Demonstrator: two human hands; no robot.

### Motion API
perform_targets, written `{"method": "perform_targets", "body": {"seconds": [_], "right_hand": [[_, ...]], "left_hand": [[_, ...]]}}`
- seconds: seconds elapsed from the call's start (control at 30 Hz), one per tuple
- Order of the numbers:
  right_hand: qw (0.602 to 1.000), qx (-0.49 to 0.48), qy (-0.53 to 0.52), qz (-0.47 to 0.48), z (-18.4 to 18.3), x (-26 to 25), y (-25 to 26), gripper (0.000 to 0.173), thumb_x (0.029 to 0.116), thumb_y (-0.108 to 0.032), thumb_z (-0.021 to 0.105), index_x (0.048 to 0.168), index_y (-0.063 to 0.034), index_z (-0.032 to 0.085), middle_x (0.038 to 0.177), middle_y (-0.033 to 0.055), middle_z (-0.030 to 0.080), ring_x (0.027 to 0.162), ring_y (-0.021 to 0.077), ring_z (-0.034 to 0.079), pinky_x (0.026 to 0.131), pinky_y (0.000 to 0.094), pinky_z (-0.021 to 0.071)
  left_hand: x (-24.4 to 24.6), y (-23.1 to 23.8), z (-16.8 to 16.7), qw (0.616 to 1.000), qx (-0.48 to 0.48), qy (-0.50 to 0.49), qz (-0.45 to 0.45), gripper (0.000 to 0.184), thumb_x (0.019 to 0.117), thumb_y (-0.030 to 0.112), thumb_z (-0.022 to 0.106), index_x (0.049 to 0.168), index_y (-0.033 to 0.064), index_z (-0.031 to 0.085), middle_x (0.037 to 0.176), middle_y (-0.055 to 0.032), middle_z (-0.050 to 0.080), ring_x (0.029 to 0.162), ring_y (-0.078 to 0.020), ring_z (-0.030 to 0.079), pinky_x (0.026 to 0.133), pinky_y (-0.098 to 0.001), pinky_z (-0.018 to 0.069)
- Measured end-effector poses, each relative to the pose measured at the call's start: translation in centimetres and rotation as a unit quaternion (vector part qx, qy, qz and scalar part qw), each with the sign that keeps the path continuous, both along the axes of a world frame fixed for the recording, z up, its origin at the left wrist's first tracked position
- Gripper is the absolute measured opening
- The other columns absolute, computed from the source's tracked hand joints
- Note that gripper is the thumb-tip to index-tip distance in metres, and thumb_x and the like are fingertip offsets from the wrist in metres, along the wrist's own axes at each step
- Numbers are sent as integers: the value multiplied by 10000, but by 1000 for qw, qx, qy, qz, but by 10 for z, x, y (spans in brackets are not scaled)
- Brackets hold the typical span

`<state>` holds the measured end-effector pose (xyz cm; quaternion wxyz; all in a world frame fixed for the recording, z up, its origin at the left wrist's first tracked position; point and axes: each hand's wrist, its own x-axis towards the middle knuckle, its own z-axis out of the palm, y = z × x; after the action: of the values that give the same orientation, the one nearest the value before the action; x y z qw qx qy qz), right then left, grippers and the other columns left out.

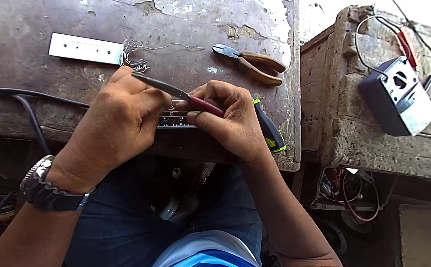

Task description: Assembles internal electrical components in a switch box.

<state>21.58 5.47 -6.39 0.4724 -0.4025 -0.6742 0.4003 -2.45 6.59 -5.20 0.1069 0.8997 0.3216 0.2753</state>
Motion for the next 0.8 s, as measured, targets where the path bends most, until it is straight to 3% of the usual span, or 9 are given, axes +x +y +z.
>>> {"method": "perform_targets", "body": {"seconds": [0.1,0.17,0.23,0.3,0.37,0.5,0.57,0.63,0.8], "right_hand": [[997,24,70,-27,1,2,-2,144,937,-88,705,853,-4,623,817,89,681,669,105,613,568,242,489],[994,48,82,-45,5,7,-5,207,966,-141,711,841,-15,604,762,55,636,612,69,545,538,219,441],[997,59,15,-45,18,18,-13,229,994,-182,679,833,-47,589,728,17,618,578,39,508,508,195,401],[993,49,-98,-38,37,25,-25,244,1006,-192,659,816,-71,565,657,-24,489,511,34,426,437,174,331],[977,36,-209,-39,48,30,-32,248,987,-255,687,810,-105,602,649,-46,499,521,40,446,443,201,347],[925,46,-367,-84,50,34,-40,287,986,-367,661,782,-172,608,698,-65,494,580,63,463,495,271,356],[917,42,-387,-88,49,36,-41,272,984,-379,655,800,-179,638,760,-62,533,613,61,491,505,272,379],[918,41,-385,-91,46,37,-43,269,981,-376,660,800,-178,638,766,-62,534,613,56,489,501,268,375],[918,41,-382,-99,38,36,-46,275,988,-369,645,788,-181,628,754,-62,537,610,57,492,498,273,367]], "left_hand": [[1,2,0,1000,-13,11,11,255,1016,146,521,1085,60,752,921,-93,609,947,-268,563,820,-404,432],[2,2,-1,1000,-14,8,14,262,1017,152,518,1090,61,751,919,-95,612,949,-274,567,821,-410,436],[3,3,-1,1000,-14,3,16,262,1010,150,514,1079,58,750,922,-98,629,953,-281,582,834,-421,446],[3,2,0,1000,-20,1,22,256,1000,151,515,1077,49,737,947,-105,659,955,-280,604,848,-426,458],[2,1,2,999,-34,4,39,235,994,182,535,1068,53,718,982,-98,682,960,-264,625,851,-421,478],[5,-5,2,994,-56,-25,86,187,964,219,601,988,96,740,945,-75,635,868,-215,591,754,-380,459],[8,-8,3,990,-71,-38,118,166,944,235,631,974,117,744,1077,-89,566,868,-169,577,726,-310,486],[13,-11,5,986,-82,-43,136,144,928,228,641,939,119,735,1164,-103,544,914,-166,581,749,-300,501],[21,-14,7,987,-72,-12,145,119,916,159,614,849,83,677,1059,-115,602,908,-225,598,742,-375,486]]}}
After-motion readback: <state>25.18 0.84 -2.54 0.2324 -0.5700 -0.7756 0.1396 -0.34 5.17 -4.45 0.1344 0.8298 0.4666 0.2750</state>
